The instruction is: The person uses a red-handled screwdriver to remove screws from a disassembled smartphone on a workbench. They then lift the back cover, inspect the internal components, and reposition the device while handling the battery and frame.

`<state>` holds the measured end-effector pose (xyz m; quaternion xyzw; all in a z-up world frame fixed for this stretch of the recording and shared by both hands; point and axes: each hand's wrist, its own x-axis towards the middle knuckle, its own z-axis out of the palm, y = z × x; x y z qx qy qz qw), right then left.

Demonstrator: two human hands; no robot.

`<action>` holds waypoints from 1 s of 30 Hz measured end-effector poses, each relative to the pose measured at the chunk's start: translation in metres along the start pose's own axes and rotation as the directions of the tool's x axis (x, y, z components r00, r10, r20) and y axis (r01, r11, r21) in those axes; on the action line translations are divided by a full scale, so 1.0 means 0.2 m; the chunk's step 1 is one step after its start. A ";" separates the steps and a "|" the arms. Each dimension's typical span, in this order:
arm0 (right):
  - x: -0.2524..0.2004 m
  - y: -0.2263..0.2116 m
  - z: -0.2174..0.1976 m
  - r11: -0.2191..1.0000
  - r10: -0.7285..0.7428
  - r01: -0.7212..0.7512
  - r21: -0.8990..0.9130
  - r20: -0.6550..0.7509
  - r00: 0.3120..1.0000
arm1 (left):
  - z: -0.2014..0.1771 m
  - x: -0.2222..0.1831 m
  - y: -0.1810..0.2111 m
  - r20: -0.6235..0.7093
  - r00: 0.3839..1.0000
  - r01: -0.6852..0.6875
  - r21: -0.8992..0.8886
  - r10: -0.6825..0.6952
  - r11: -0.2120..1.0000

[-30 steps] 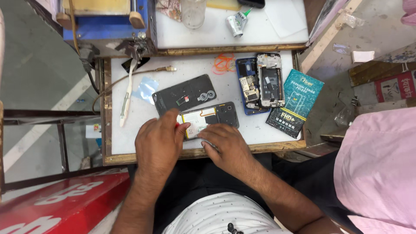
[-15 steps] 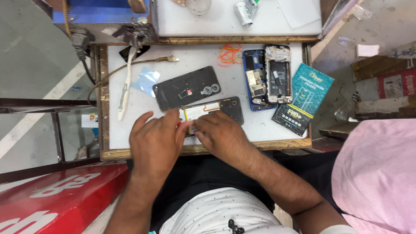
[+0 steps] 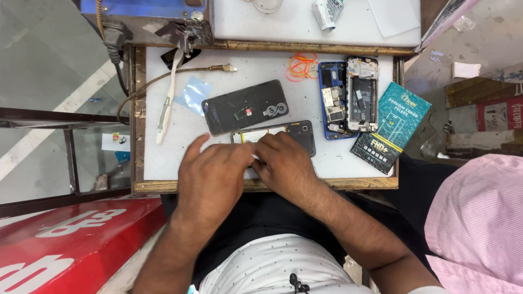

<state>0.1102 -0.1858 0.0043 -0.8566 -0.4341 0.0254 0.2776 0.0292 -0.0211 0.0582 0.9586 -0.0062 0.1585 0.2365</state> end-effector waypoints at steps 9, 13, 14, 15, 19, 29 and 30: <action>0.00 0.00 -0.01 0.998 -0.055 0.055 0.000 -0.002 0.998 | 0.01 0.00 0.00 0.121 0.965 0.213 0.151 -0.232 0.965; 0.02 -0.01 -0.01 1.000 -0.012 0.012 -0.011 -0.010 1.000 | -0.01 -0.01 -0.03 -0.002 1.000 0.021 -0.130 -0.022 0.991; 0.02 0.00 -0.01 1.000 -0.003 0.003 -0.017 -0.009 1.000 | 0.00 0.00 -0.02 -0.033 0.999 -0.035 -0.106 0.032 0.994; 0.02 0.00 0.00 1.000 0.002 -0.002 -0.020 -0.004 1.000 | 0.00 -0.01 -0.02 -0.062 0.995 -0.086 -0.077 0.081 0.993; 0.02 -0.01 0.00 0.999 -0.027 0.028 -0.022 0.010 1.000 | 0.00 -0.01 -0.03 -0.016 0.995 0.093 -0.048 -0.094 0.994; 0.07 -0.03 -0.04 0.998 -0.053 0.054 -0.025 0.060 0.997 | 0.07 -0.04 -0.09 -0.162 0.981 0.106 -0.014 -0.106 0.994; 0.07 -0.03 -0.04 0.998 -0.051 0.053 -0.028 0.062 0.997 | 0.08 -0.05 -0.10 -0.163 0.980 0.109 -0.013 -0.110 0.994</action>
